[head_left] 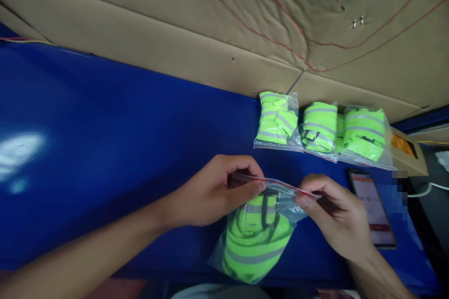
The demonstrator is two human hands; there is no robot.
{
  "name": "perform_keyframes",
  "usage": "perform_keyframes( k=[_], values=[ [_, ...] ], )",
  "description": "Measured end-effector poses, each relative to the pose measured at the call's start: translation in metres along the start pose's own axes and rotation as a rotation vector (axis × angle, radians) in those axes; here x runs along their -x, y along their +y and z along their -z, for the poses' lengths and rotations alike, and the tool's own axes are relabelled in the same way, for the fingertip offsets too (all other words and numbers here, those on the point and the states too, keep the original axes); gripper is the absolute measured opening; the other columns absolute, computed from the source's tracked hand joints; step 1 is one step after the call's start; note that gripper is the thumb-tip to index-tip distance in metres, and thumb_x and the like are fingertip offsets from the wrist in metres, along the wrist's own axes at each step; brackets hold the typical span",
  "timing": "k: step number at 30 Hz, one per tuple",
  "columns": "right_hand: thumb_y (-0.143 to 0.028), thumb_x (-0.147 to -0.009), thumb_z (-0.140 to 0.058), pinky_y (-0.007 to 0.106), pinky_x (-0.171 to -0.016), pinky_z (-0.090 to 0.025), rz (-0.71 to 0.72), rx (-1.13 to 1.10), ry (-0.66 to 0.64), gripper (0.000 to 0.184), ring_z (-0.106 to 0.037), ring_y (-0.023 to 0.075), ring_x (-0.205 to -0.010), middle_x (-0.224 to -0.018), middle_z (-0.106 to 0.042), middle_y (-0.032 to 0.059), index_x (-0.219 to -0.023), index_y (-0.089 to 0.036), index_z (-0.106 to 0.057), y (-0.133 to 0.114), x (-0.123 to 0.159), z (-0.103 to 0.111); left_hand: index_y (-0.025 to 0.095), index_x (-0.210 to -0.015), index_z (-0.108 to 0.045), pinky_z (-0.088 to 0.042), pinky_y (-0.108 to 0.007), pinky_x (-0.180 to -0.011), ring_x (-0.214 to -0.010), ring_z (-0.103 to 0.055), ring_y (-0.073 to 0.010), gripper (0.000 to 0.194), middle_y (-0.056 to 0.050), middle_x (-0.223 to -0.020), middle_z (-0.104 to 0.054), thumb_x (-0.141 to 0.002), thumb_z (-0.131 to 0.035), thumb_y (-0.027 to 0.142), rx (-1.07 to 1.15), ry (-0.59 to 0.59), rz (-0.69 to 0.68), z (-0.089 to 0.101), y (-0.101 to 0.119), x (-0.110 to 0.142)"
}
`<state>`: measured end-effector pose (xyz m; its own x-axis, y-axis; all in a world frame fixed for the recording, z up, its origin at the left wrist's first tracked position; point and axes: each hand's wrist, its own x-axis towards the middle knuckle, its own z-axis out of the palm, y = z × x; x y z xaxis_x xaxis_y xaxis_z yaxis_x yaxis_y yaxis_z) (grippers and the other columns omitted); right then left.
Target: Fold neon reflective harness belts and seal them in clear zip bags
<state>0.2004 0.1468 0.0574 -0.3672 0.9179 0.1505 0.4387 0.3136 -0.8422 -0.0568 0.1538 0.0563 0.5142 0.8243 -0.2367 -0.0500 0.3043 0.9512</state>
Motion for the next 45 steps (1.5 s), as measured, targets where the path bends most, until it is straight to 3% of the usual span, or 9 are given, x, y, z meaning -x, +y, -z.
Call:
perform_keyframes(
  k=[4,7,14,17,38,45],
  values=[
    [-0.033,-0.094,-0.07,0.018,-0.054,-0.047,-0.158,-0.091,-0.142,0.012,-0.061,0.0106,-0.062,-0.074,-0.067,-0.0009,-0.092,-0.021,-0.071,-0.001,-0.008,0.012,0.016,-0.08,-0.062,-0.028,-0.019,-0.052,-0.059,-0.038,-0.0087,0.029,0.003,-0.066,-0.048,-0.089,-0.071,0.041,-0.066,0.056,0.001,0.003,0.001,-0.001],
    [-0.035,-0.095,-0.071,0.017,-0.054,-0.046,-0.232,-0.149,-0.164,0.015,-0.057,0.0088,-0.06,-0.071,-0.065,-0.002,-0.091,-0.02,-0.071,0.0,-0.01,0.016,0.016,-0.077,-0.061,-0.032,-0.018,-0.055,-0.062,-0.043,-0.0088,0.028,0.003,-0.068,-0.051,-0.089,-0.071,0.039,-0.09,0.093,-0.015,0.007,0.0,-0.004],
    [-0.029,-0.095,-0.069,0.016,-0.058,-0.047,-0.145,-0.124,-0.104,0.012,-0.059,0.0082,-0.064,-0.074,-0.065,-0.0028,-0.087,-0.021,-0.067,0.0,-0.008,0.005,0.017,-0.097,-0.071,-0.048,-0.021,-0.069,-0.078,-0.062,-0.014,0.032,-0.002,-0.087,-0.07,-0.084,-0.079,0.045,-0.056,0.023,0.063,0.007,-0.004,-0.012],
    [-0.026,-0.095,-0.069,0.015,-0.06,-0.048,-0.1,-0.075,-0.075,0.011,-0.06,0.0082,-0.065,-0.075,-0.065,-0.0033,-0.085,-0.021,-0.065,0.002,-0.006,0.003,0.016,-0.098,-0.074,-0.049,-0.021,-0.071,-0.081,-0.065,-0.0156,0.031,-0.005,-0.089,-0.074,-0.085,-0.078,0.045,-0.065,0.002,0.069,0.006,-0.004,-0.012],
    [-0.018,-0.094,-0.066,0.018,-0.062,-0.043,-0.089,-0.111,-0.201,0.007,-0.055,0.0084,-0.067,-0.078,-0.062,-0.004,-0.091,-0.021,-0.061,0.005,-0.001,-0.008,0.015,-0.086,-0.076,-0.044,-0.018,-0.058,-0.067,-0.059,-0.0102,0.02,-0.001,-0.079,-0.069,-0.081,-0.078,0.034,-0.161,0.057,0.051,-0.006,-0.007,-0.009],
    [-0.017,-0.095,-0.063,0.017,-0.056,-0.039,-0.084,-0.071,-0.195,0.013,-0.05,0.0069,-0.06,-0.069,-0.056,-0.0064,-0.084,-0.021,-0.057,0.003,-0.001,-0.012,0.017,-0.086,-0.076,-0.045,-0.017,-0.059,-0.069,-0.061,-0.0104,0.015,-0.001,-0.081,-0.07,-0.082,-0.077,0.031,-0.229,0.039,0.033,-0.008,-0.008,-0.009]
  ],
)
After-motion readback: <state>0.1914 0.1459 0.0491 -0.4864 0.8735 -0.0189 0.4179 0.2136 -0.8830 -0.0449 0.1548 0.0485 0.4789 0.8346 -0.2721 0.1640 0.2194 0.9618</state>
